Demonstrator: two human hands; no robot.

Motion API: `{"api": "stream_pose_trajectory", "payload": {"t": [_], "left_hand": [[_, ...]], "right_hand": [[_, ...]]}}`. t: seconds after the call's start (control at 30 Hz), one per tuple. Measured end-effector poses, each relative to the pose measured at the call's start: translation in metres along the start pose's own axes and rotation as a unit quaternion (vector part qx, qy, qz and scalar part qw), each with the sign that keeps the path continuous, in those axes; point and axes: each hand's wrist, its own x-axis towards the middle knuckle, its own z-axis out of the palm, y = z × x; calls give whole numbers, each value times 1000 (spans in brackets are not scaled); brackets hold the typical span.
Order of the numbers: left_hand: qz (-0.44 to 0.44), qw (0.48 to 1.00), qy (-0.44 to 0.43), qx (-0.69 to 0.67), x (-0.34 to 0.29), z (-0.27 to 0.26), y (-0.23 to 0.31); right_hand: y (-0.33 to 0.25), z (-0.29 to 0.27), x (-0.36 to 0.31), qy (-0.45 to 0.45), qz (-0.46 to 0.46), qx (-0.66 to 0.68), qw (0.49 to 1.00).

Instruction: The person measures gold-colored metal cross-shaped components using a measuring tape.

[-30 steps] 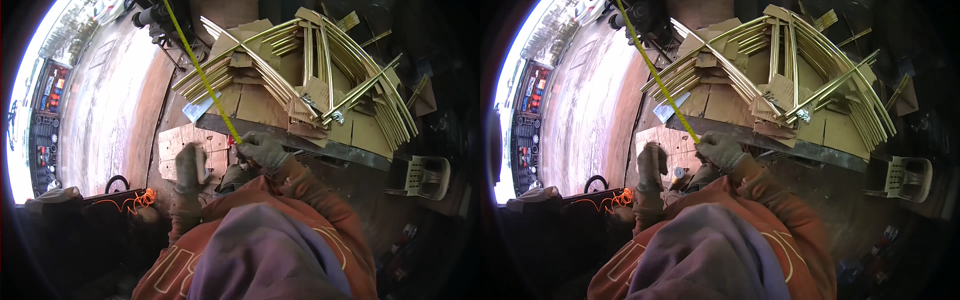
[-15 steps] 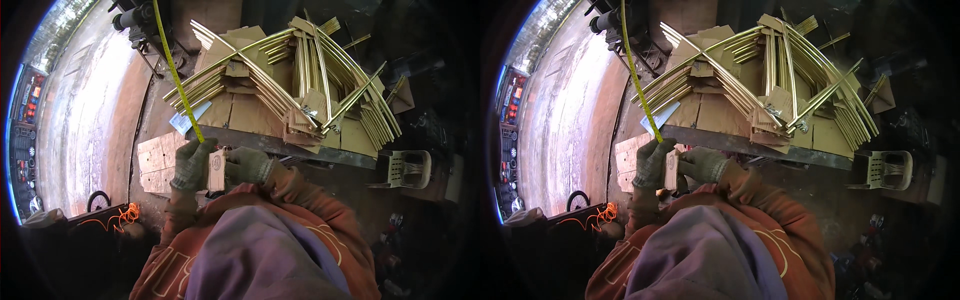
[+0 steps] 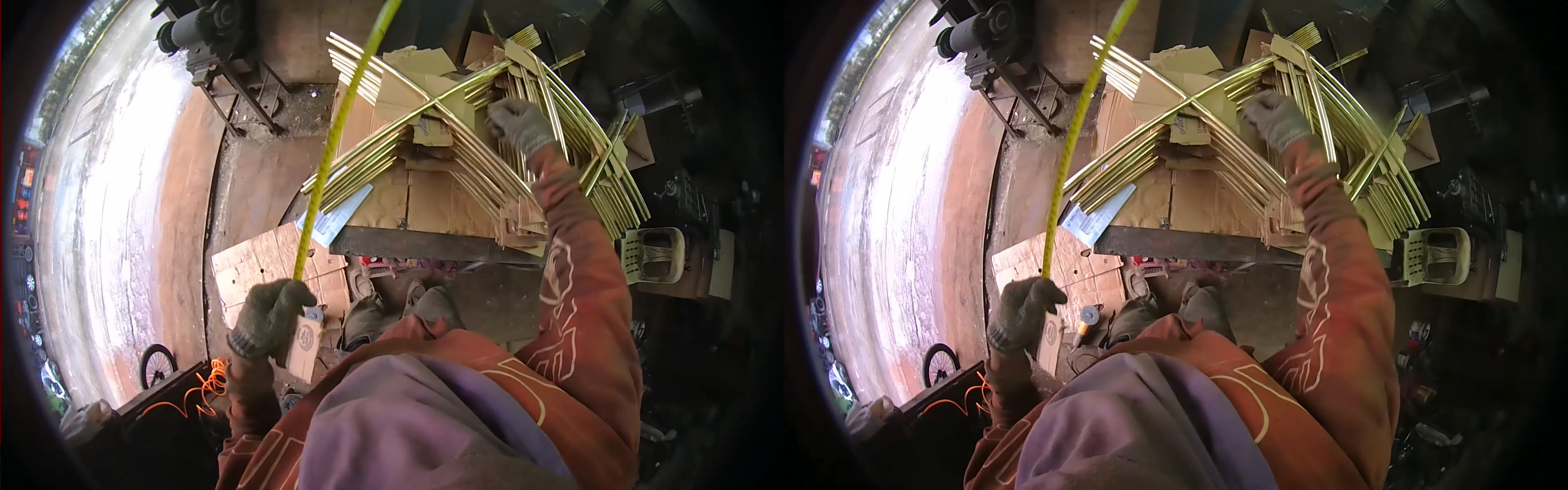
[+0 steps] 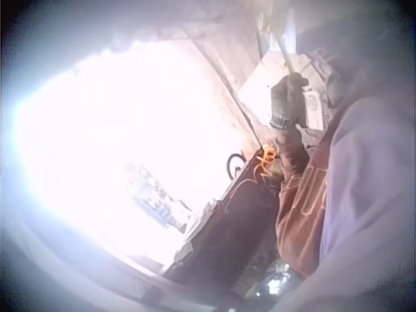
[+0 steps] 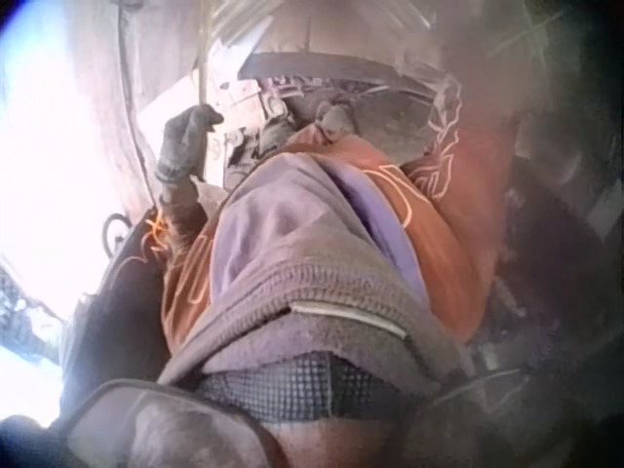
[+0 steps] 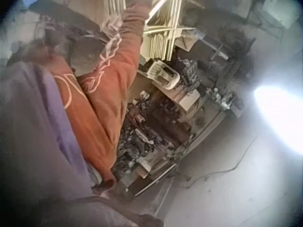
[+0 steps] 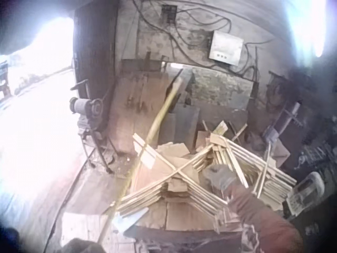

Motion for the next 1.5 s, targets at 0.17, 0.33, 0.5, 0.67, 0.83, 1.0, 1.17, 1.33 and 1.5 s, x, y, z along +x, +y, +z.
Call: {"api": "stream_pose_trajectory", "payload": {"t": [0.17,0.33,0.5,0.67,0.83,1.0,1.17,1.33,1.5], "left_hand": [[-49,997,-26,58,3,-15,-2],[-94,986,1,136,-5,-4,8],[-113,984,-2,137,-1,5,17],[-212,963,1,170,20,3,37],[-125,973,-49,187,45,-23,19],[-140,968,-53,201,58,-34,25],[-177,959,-57,216,67,-42,35],[-178,962,-54,199,92,-53,48],[-169,964,-101,180,112,-63,49]], "right_hand": [[-1,-46,94,175,-68,-309,932],[-14,-49,150,223,-68,-528,816],[-12,-61,176,166,1,-591,789],[-9,-84,207,81,29,-641,763],[-5,-72,189,174,-96,-621,758],[12,-100,223,109,-57,-628,769],[-5,-93,213,126,-59,-662,736],[-4,-109,214,156,-8,-636,755],[7,-119,219,172,-30,-622,764]]}}
